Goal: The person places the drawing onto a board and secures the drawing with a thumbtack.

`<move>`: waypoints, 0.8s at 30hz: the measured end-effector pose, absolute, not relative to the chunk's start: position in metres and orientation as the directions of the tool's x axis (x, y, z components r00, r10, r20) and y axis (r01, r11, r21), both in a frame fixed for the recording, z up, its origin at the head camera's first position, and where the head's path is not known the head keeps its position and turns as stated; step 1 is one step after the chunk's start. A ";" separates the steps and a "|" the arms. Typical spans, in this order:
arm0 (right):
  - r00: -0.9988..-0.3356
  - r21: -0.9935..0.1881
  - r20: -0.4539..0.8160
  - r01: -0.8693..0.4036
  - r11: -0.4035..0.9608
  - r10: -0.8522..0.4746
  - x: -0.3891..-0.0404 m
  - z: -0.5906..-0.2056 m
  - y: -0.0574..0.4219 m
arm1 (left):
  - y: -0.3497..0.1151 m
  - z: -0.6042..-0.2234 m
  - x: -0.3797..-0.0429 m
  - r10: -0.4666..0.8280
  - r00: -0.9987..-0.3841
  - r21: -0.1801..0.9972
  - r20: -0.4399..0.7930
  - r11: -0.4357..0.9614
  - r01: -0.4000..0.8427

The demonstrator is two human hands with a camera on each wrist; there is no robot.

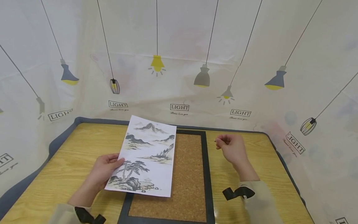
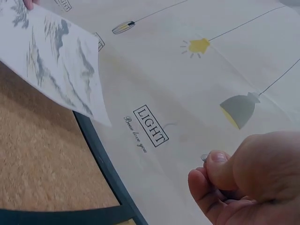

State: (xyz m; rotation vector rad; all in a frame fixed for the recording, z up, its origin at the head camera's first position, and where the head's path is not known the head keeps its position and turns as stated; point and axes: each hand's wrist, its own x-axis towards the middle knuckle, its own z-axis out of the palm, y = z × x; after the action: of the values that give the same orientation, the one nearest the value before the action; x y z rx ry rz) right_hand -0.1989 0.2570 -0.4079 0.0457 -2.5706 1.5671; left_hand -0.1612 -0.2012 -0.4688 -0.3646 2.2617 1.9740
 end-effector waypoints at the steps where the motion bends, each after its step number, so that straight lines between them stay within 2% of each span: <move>1: -0.991 -0.884 0.126 -0.094 0.457 0.039 -0.201 -0.407 0.255 | -0.197 -0.470 -0.161 -0.102 -0.965 0.960 -0.243 0.120 -0.254; 7: -0.989 -0.899 0.144 -0.121 0.420 0.022 -0.210 -0.399 0.243 | -0.175 -0.475 -0.162 -0.088 -0.966 0.963 -0.242 0.102 -0.250; 15: -0.997 -0.947 0.070 -0.061 0.315 0.016 -0.225 -0.395 0.227 | -0.147 -0.482 -0.161 -0.062 -0.975 0.969 -0.214 0.116 -0.220; 24: -0.999 -0.951 0.052 -0.045 0.305 0.015 -0.238 -0.400 0.214 | -0.127 -0.485 -0.159 -0.059 -0.981 0.969 -0.186 0.154 -0.194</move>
State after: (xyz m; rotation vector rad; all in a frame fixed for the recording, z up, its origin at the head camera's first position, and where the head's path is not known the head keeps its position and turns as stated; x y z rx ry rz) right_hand -0.2384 0.2139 -0.3998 0.0287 -2.4961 1.8224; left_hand -0.1594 -0.1270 -0.4854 -0.2535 2.3052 1.9615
